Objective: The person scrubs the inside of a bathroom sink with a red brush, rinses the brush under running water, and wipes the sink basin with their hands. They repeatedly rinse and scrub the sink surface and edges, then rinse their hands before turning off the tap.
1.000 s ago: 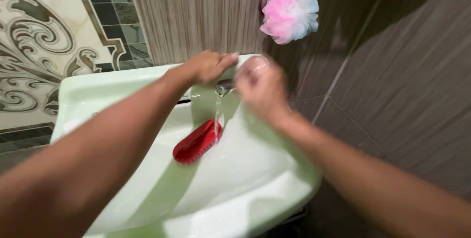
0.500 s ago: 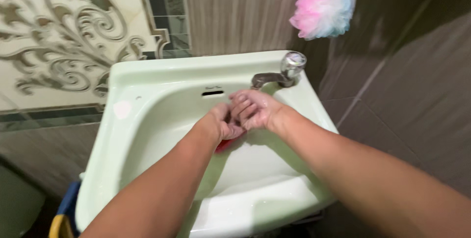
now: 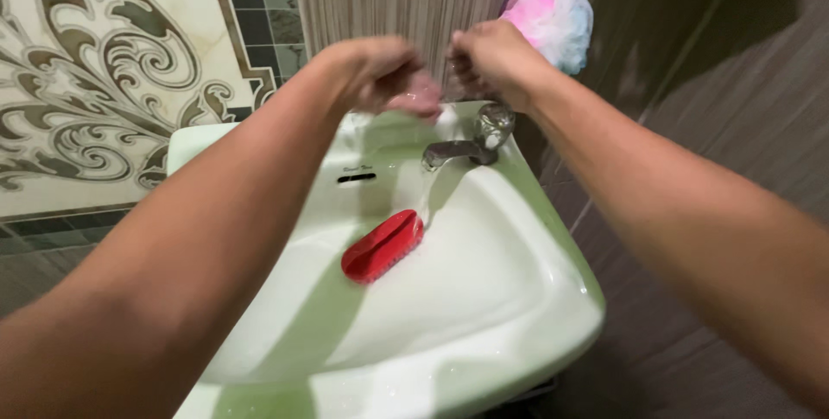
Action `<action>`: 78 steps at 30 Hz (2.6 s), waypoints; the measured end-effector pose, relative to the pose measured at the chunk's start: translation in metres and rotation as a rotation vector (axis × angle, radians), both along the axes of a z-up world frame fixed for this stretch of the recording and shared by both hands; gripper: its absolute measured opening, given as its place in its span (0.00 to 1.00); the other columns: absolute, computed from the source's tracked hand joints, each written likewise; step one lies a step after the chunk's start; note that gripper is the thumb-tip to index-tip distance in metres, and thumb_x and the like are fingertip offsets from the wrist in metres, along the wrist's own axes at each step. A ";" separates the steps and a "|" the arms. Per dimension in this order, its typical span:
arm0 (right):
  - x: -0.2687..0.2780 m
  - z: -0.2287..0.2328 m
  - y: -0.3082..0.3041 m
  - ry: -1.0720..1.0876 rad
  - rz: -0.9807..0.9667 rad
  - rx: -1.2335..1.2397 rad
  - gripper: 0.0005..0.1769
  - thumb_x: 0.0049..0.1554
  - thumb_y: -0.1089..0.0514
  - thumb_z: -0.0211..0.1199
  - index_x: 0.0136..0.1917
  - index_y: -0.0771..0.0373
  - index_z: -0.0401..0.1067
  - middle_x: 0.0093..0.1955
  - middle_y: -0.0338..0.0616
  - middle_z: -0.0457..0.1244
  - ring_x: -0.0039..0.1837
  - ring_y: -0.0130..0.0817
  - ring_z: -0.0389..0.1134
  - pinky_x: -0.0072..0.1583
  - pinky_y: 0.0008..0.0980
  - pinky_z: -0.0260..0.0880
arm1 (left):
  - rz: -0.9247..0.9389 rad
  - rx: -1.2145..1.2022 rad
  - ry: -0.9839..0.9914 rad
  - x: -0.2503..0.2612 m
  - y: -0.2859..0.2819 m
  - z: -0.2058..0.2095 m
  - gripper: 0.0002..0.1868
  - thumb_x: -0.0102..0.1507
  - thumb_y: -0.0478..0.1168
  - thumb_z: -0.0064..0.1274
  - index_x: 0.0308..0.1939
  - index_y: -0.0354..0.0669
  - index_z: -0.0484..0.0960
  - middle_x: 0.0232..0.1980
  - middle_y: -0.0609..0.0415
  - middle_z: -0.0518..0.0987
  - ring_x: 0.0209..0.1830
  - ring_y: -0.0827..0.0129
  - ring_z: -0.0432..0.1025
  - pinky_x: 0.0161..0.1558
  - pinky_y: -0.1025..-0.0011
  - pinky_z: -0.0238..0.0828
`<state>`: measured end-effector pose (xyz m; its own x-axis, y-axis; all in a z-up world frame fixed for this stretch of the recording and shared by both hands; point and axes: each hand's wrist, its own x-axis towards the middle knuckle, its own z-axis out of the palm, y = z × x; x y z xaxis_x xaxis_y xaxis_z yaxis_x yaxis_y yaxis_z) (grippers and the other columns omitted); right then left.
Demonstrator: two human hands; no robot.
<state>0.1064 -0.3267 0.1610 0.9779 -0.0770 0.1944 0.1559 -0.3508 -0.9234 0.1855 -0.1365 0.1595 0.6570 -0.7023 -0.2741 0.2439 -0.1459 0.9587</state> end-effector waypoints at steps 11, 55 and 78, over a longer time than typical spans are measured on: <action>-0.089 -0.131 -0.091 0.043 0.101 -0.898 0.51 0.63 0.24 0.31 0.83 0.63 0.38 0.86 0.57 0.30 0.84 0.54 0.34 0.76 0.48 0.38 | -0.410 0.030 -0.438 -0.028 -0.057 -0.081 0.48 0.65 0.72 0.13 0.73 0.47 0.67 0.73 0.49 0.72 0.73 0.61 0.65 0.73 0.62 0.56; -0.107 -0.144 -0.073 -0.404 0.136 -1.167 0.35 0.64 0.53 0.53 0.76 0.79 0.50 0.78 0.75 0.44 0.81 0.70 0.37 0.77 0.56 0.36 | 0.626 0.175 -0.955 -0.156 -0.103 -0.150 0.14 0.60 0.37 0.46 0.40 0.30 0.83 0.44 0.34 0.84 0.46 0.41 0.78 0.51 0.52 0.73; 0.053 -0.214 0.029 0.818 0.268 1.348 0.22 0.69 0.57 0.56 0.32 0.59 0.65 0.29 0.33 0.61 0.30 0.22 0.63 0.31 0.18 0.62 | 0.778 -0.232 0.055 -0.211 0.113 -0.183 0.12 0.66 0.38 0.46 0.32 0.33 0.79 0.29 0.48 0.79 0.22 0.65 0.69 0.27 0.69 0.70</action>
